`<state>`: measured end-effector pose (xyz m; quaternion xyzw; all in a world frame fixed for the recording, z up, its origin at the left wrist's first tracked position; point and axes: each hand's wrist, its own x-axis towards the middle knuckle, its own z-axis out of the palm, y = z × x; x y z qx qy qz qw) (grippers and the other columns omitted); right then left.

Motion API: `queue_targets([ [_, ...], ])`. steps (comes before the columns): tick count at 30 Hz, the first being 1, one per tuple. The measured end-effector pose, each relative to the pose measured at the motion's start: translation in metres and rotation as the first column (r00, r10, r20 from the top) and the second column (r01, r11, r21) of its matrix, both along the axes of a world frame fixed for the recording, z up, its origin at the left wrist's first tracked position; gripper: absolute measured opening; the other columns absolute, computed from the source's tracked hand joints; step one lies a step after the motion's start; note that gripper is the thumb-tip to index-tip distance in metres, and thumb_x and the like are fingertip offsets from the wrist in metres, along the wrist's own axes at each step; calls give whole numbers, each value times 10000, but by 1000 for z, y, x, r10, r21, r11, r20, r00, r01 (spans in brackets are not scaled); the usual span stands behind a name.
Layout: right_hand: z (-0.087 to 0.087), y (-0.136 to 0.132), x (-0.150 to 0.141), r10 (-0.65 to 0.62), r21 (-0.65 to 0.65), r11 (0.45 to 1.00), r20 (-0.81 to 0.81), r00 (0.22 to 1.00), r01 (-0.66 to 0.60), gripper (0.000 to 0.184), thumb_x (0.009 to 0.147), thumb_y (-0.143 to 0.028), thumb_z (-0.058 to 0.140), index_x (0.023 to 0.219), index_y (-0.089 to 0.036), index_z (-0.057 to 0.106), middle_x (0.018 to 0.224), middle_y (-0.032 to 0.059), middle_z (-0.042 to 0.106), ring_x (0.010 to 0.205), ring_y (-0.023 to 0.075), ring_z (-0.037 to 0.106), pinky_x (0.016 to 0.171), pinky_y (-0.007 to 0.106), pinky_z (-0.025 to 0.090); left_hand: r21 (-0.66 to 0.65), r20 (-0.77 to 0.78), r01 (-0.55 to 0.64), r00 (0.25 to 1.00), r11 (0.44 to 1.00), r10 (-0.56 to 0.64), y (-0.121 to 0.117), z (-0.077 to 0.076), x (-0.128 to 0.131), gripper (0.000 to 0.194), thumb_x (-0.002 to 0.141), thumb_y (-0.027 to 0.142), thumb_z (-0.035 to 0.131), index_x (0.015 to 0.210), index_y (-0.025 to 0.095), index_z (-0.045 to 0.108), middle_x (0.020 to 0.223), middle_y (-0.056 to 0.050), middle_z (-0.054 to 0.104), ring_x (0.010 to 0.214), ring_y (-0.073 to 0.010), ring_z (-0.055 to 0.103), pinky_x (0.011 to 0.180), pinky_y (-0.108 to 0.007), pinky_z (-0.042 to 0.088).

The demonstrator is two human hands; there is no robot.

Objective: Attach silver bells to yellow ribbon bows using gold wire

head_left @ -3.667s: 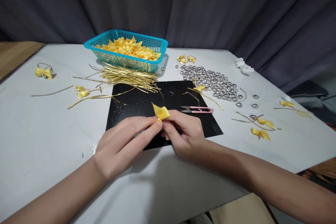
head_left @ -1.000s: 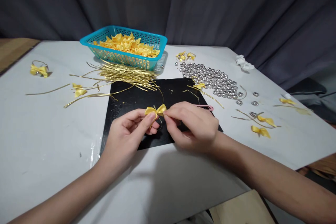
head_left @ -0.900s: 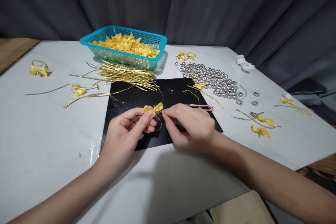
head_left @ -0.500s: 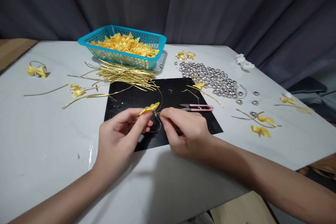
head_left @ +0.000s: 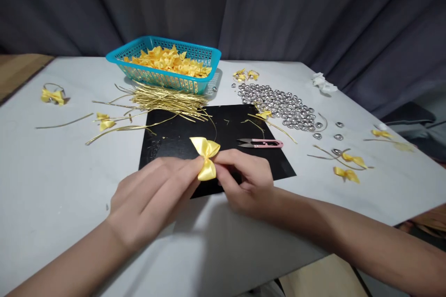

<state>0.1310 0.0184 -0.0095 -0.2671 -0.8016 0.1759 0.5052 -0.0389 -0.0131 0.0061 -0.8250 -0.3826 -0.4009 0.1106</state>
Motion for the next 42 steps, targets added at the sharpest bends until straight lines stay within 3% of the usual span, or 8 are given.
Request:
queue_targets([
  [2,-3,2,-1,23,27,999,-15,1000,-23,110,806,-25,499,786,-115,559,730,11,638,644,37,573,624,111,472,64,-97,45,995,997,-39,0,4,-8,184,810,69,533,946,106,652,763,-91,725,713,-199,691,662,-271,577],
  [8,-2,1,-1,15,105,994,-11,1000,-13,116,804,-32,519,857,-116,579,785,16,662,694,46,595,688,116,492,-25,-165,181,969,983,-183,-2,4,-26,318,783,62,550,1085,136,613,984,-81,714,906,-203,673,778,-259,567],
  [18,0,-1,3,97,72,993,23,995,-98,147,826,-15,455,865,-115,557,694,5,595,643,60,545,614,161,462,16,-132,104,986,994,-101,-10,7,-11,223,829,67,510,993,158,630,934,-47,717,864,-156,667,761,-211,544],
  [24,3,-2,3,138,42,990,-7,990,-138,186,817,0,445,886,-140,545,717,-2,600,660,56,543,625,148,469,-23,-1,123,992,992,-123,-10,-8,-12,327,894,132,419,1177,209,564,1013,-35,702,955,-158,643,846,-225,521],
  [33,5,-4,1,62,35,997,-6,998,-62,146,808,-24,478,866,-133,554,712,-9,624,634,39,573,623,115,485,-10,-230,160,960,987,-158,-5,4,-21,279,840,73,499,1098,119,593,966,-79,721,922,-172,653,782,-229,532],
  [35,6,-4,1,26,45,999,-6,1000,-26,124,808,-34,482,835,-131,554,717,-4,637,609,37,574,606,118,485,-16,-153,118,981,993,-119,-2,2,-14,234,828,90,536,1045,136,612,894,-63,732,830,-162,671,729,-235,543],
  [37,8,-3,2,-28,80,996,-2,1000,28,114,800,-40,498,811,-137,558,745,1,656,626,38,591,619,121,493,-106,42,18,999,994,-13,0,0,-3,138,850,143,518,904,185,637,757,-21,729,668,-139,668,657,-257,555],
  [42,9,2,4,-142,209,969,48,989,129,86,789,-73,562,817,-152,583,737,-2,672,659,55,615,653,145,507,-200,325,-86,934,976,149,-1,-4,19,95,789,136,612,821,226,624,736,24,713,600,-110,644,588,-230,558],
])
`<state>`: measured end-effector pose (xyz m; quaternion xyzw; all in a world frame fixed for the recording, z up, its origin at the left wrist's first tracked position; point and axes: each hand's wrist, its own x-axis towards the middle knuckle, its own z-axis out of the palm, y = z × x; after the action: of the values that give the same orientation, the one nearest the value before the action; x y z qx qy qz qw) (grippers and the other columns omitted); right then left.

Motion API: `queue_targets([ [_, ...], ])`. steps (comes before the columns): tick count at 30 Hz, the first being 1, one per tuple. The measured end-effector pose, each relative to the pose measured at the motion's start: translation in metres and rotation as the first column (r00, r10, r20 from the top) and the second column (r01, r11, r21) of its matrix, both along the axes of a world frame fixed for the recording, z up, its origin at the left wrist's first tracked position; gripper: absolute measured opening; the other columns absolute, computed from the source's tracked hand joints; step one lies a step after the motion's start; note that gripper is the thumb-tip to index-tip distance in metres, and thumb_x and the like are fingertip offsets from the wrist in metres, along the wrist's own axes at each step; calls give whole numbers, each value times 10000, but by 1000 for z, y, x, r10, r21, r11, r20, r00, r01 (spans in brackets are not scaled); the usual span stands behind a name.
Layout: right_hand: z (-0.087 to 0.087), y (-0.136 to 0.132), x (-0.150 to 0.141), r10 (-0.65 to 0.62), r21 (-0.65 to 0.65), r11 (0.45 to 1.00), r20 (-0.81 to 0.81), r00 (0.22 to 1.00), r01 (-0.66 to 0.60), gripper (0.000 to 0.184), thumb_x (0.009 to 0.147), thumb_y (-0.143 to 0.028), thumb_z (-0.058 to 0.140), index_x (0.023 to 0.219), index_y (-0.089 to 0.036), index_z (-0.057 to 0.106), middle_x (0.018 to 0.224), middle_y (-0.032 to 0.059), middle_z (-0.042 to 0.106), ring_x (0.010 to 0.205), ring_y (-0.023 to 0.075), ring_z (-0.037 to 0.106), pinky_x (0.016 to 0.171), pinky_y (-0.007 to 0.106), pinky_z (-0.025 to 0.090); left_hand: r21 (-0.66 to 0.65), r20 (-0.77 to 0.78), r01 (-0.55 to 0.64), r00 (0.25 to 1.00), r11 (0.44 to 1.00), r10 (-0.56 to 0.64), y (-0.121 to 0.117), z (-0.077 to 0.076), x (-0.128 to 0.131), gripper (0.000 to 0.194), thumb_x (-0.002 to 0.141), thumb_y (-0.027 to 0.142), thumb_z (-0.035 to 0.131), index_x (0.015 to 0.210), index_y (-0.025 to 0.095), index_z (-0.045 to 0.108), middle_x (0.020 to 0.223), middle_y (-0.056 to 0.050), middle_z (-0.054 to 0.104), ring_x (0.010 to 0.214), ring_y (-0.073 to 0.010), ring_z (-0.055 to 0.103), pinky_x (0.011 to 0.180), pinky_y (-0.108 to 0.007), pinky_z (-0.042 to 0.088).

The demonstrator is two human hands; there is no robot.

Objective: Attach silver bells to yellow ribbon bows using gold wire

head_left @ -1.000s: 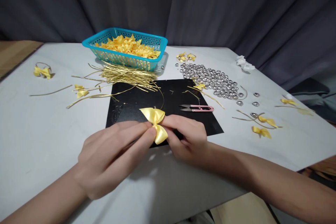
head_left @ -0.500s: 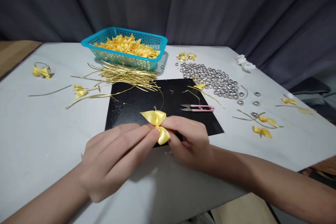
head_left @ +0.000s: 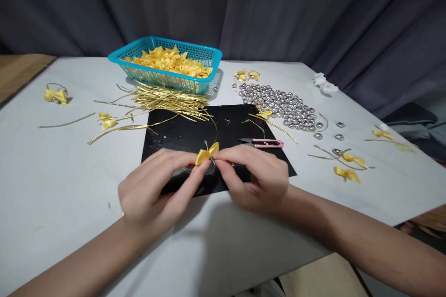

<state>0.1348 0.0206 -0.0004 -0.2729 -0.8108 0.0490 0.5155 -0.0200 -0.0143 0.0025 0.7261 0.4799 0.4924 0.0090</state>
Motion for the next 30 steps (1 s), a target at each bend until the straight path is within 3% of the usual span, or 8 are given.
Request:
queue_targets([
  [3,0,3,2,8,40,999,9,1000,-8,80,794,-84,567,827,-156,581,727,-2,667,641,60,605,618,158,498,-166,181,46,983,985,-16,1,1,3,77,781,150,628,806,223,633,745,36,708,601,-97,648,583,-199,562],
  [7,2,4,4,88,8,996,-9,996,-88,142,796,-44,510,857,-151,581,753,13,662,664,65,599,615,166,497,-356,390,173,920,919,-22,5,6,4,23,786,182,623,776,186,644,635,41,685,543,-84,645,524,-149,551],
  [15,2,4,2,108,-26,994,-89,990,-110,137,769,-22,525,807,-143,578,710,26,639,632,77,584,578,186,480,-366,435,195,900,910,-17,5,6,5,18,779,180,637,778,191,652,652,54,691,563,-57,648,550,-99,538],
  [19,2,2,1,75,-28,997,-69,995,-77,121,755,-27,533,761,-146,551,637,8,610,585,73,562,551,183,455,-307,315,123,949,944,-21,3,0,3,29,790,181,626,798,203,644,703,40,711,579,-83,662,552,-142,560],
  [23,2,-1,3,31,-34,999,-9,999,-31,121,748,-43,513,706,-156,514,563,-21,547,525,54,507,523,160,420,-104,-16,67,997,992,-69,-1,3,-6,118,813,157,581,871,239,645,765,23,734,609,-117,677,590,-204,580],
  [27,-2,-1,4,129,-59,990,56,990,-126,78,772,-82,489,764,-149,529,620,-12,559,541,52,495,493,152,393,107,-341,210,926,972,-162,-5,14,-17,187,822,117,529,921,195,668,783,-13,750,710,-159,707,691,-221,589],
  [30,-5,0,3,181,-91,980,39,983,-177,82,824,-109,459,824,-150,530,683,4,585,591,62,523,524,154,414,203,-422,230,897,952,-127,-7,14,-20,192,825,110,519,895,202,672,780,-5,753,734,-164,709,700,-217,590],
])
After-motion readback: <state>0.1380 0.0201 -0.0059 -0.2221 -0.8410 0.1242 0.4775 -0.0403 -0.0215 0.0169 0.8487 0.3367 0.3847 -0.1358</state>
